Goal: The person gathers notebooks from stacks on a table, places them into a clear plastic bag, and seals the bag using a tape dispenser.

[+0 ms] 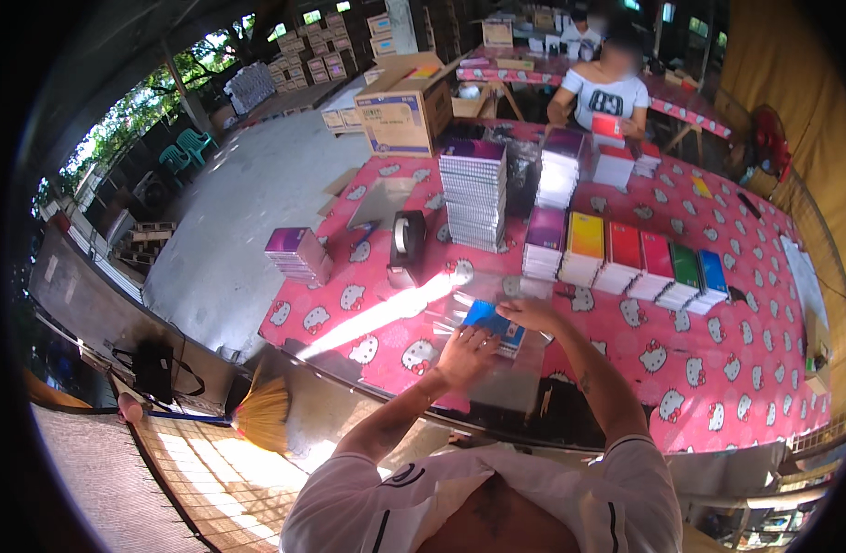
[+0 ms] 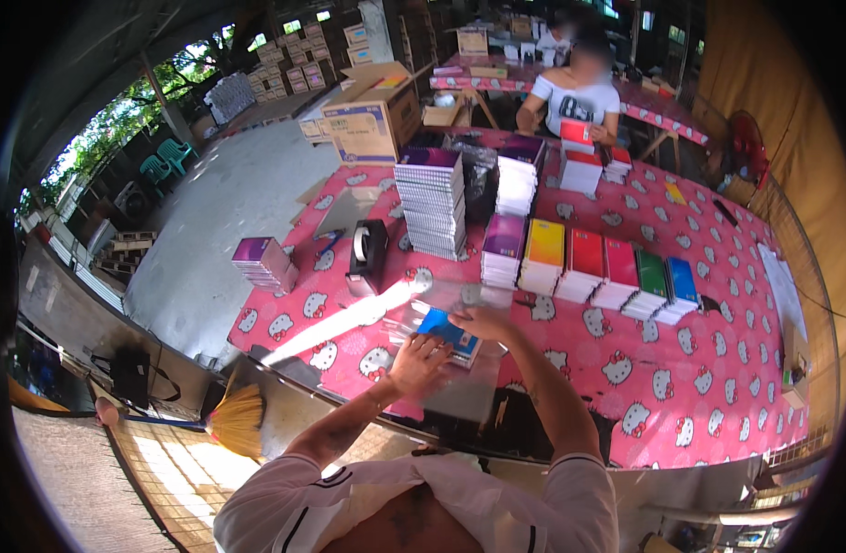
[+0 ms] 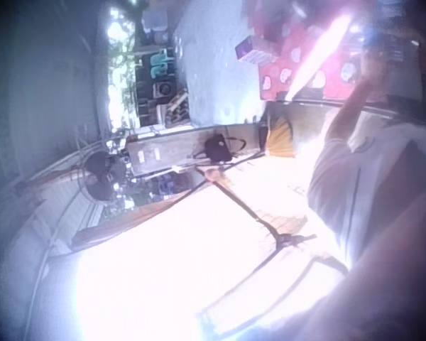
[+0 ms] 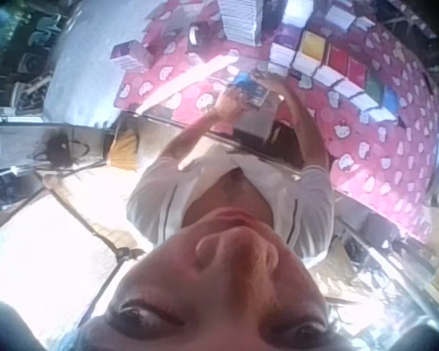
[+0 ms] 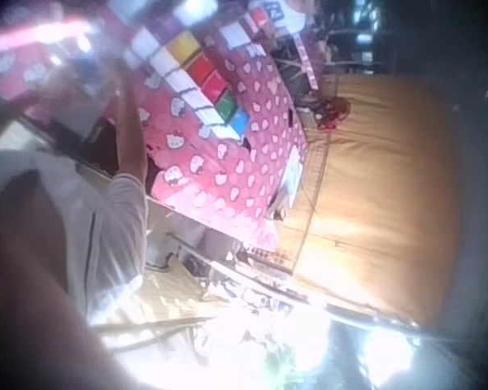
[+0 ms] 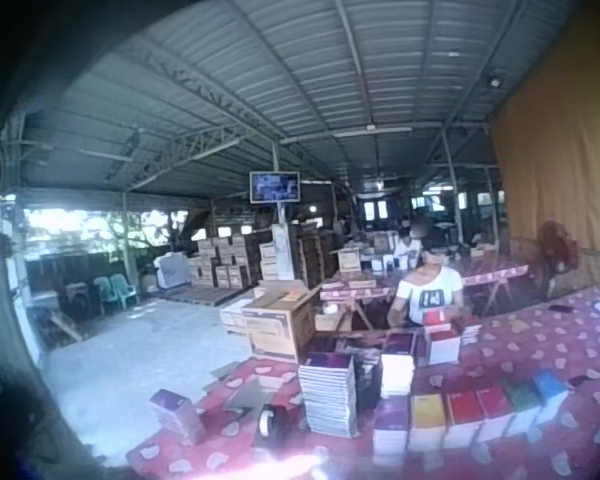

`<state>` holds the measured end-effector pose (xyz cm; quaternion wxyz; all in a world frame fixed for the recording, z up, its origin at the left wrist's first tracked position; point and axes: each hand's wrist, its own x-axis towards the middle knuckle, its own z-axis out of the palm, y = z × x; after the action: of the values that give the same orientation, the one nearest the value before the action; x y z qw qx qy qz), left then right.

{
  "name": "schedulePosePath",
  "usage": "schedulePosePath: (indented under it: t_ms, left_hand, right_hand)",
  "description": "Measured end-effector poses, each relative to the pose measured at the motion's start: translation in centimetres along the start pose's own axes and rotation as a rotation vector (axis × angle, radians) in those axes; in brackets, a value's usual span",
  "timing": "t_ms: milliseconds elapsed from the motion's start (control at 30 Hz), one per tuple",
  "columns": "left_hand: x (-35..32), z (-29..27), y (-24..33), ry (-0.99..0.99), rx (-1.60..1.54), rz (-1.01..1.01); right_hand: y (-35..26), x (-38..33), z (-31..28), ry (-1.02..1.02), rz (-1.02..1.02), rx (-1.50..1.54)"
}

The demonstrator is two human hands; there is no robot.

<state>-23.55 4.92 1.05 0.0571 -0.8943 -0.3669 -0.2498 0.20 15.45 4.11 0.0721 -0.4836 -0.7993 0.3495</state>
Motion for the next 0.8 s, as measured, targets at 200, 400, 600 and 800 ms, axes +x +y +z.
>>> schedulePosePath:
  t_ms: [200, 400, 600, 800]
  left_hand:
    - [-0.4, -0.9, -2.9, 0.113, -0.745, -0.608]
    - [0.1, -3.0, -7.6, 0.275, -0.479, -0.622]
    - [-0.3, -3.9, -23.9, 0.252, -1.036, -1.286]
    - [-0.4, 0.2, -23.5, 0.788, -1.060, -1.080]
  right_hand:
    - [-0.1, -2.9, -3.4, -0.188, 0.235, 0.859]
    - [-7.3, -7.6, -0.8, 0.506, -0.363, 0.064]
    - [-11.3, -8.9, -1.4, 0.634, -0.457, -0.251]
    - [-13.1, -6.6, 0.3, 0.562, -0.374, -0.338]
